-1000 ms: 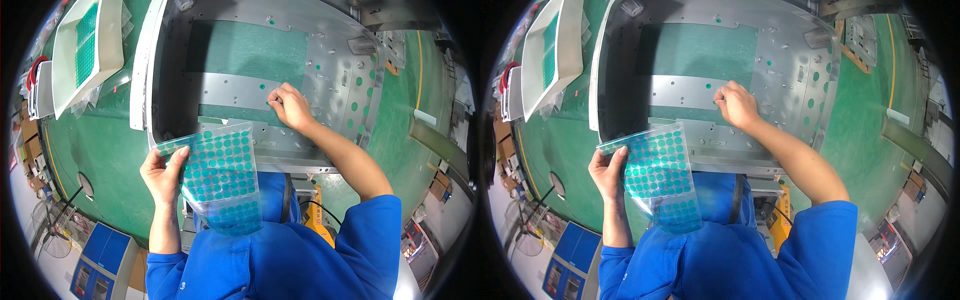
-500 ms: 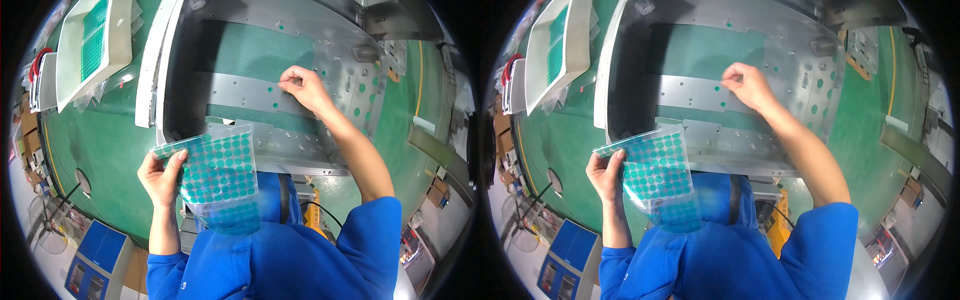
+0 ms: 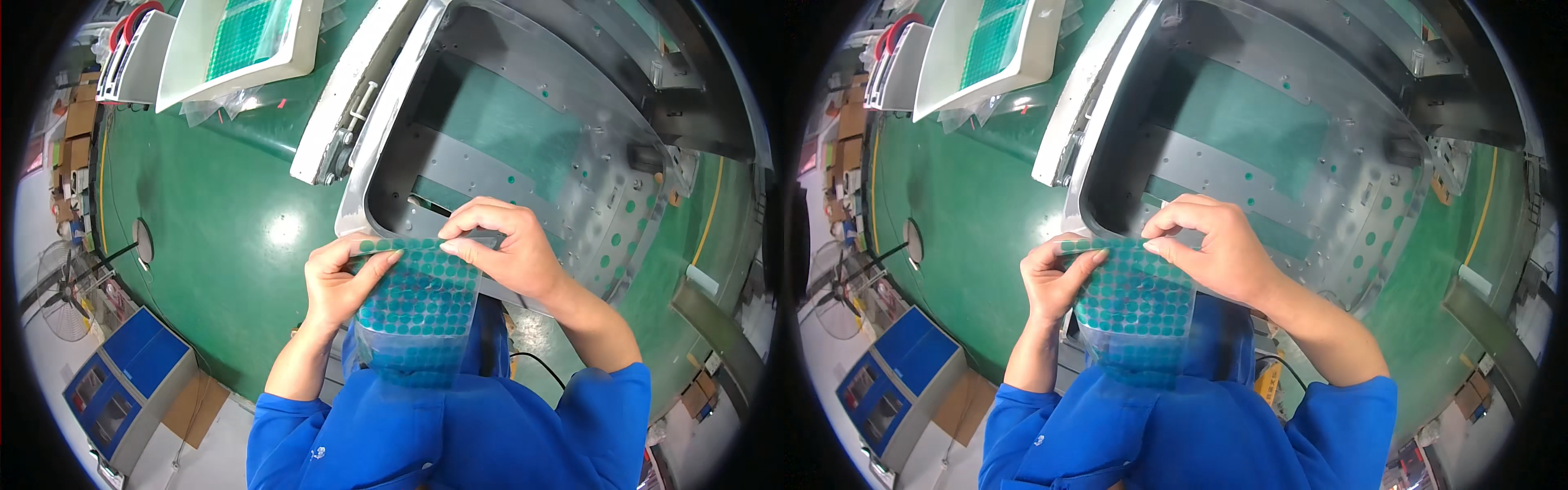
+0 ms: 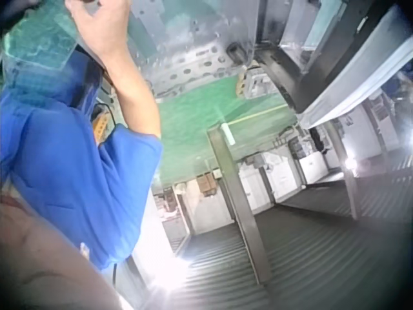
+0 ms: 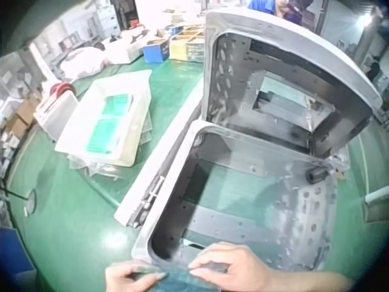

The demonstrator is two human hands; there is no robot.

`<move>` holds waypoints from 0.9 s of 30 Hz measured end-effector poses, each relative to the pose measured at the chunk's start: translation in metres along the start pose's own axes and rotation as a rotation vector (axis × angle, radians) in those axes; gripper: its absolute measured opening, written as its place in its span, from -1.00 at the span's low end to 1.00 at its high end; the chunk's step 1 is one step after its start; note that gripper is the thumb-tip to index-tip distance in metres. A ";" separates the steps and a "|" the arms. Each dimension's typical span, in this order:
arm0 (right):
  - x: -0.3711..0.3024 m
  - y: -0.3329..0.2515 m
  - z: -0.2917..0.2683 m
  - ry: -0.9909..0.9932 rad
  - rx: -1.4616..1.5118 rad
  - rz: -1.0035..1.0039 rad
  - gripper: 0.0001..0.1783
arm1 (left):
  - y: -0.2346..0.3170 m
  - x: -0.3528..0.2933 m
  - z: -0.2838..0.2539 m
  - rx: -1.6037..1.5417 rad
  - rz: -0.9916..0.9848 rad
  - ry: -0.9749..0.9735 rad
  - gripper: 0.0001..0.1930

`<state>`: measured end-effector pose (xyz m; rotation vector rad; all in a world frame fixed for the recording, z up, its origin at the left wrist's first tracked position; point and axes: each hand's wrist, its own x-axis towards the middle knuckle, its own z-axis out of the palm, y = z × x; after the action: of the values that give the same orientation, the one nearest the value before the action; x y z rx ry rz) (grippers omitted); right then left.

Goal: Apply green circular stickers to the inside of a metal enclosure frame.

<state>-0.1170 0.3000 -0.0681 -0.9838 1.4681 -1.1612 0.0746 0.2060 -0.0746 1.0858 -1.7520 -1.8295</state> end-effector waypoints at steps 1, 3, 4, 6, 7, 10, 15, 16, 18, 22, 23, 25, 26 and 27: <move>0.000 0.002 0.001 0.018 0.012 0.010 -0.93 | -0.001 -0.001 0.001 0.005 -0.008 0.007 -0.91; -0.002 0.005 0.003 0.064 -0.030 -0.032 -0.95 | -0.004 0.001 0.002 0.014 -0.025 0.011 -0.91; -0.003 0.006 0.005 0.087 -0.083 -0.086 -0.95 | -0.004 0.001 0.003 0.021 -0.053 0.016 -0.91; -0.005 0.009 0.005 0.111 -0.254 -0.201 -0.96 | -0.001 0.001 0.005 0.032 -0.115 0.026 -0.91; -0.005 0.010 0.005 0.111 -0.372 -0.264 -0.96 | 0.000 0.001 0.006 0.030 -0.148 0.042 -0.90; -0.002 0.016 0.003 0.178 -0.237 -0.195 -0.96 | -0.005 -0.003 0.005 0.086 -0.171 0.114 -0.89; 0.006 0.101 -0.021 0.045 -0.273 0.222 -0.99 | -0.005 -0.008 -0.039 -0.021 -0.086 0.424 -0.88; 0.004 0.111 -0.017 0.018 -0.348 0.235 -0.98 | -0.005 -0.012 -0.046 -0.004 -0.087 0.462 -0.88; 0.001 0.123 -0.009 -0.003 -0.473 0.221 -0.97 | -0.008 -0.018 -0.053 0.008 -0.086 0.503 -0.88; 0.001 0.126 -0.005 -0.016 -0.601 0.208 -0.99 | -0.013 -0.026 -0.053 0.001 -0.094 0.519 -0.87; 0.001 0.125 -0.005 -0.027 -0.617 0.229 -0.98 | -0.014 -0.027 -0.052 -0.001 -0.100 0.522 -0.87; -0.001 0.127 -0.003 -0.022 -0.639 0.211 -0.97 | -0.015 -0.028 -0.047 -0.018 -0.090 0.497 -0.87; -0.001 0.128 -0.003 -0.017 -0.650 0.201 -0.96 | -0.015 -0.027 -0.046 -0.026 -0.083 0.485 -0.87; -0.001 0.128 -0.002 -0.020 -0.659 0.207 -0.97 | -0.014 -0.027 -0.045 -0.024 -0.083 0.479 -0.87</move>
<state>-0.1217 0.3292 -0.1923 -1.2310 1.9351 -0.5122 0.1285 0.1977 -0.0777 1.4595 -1.4154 -1.4667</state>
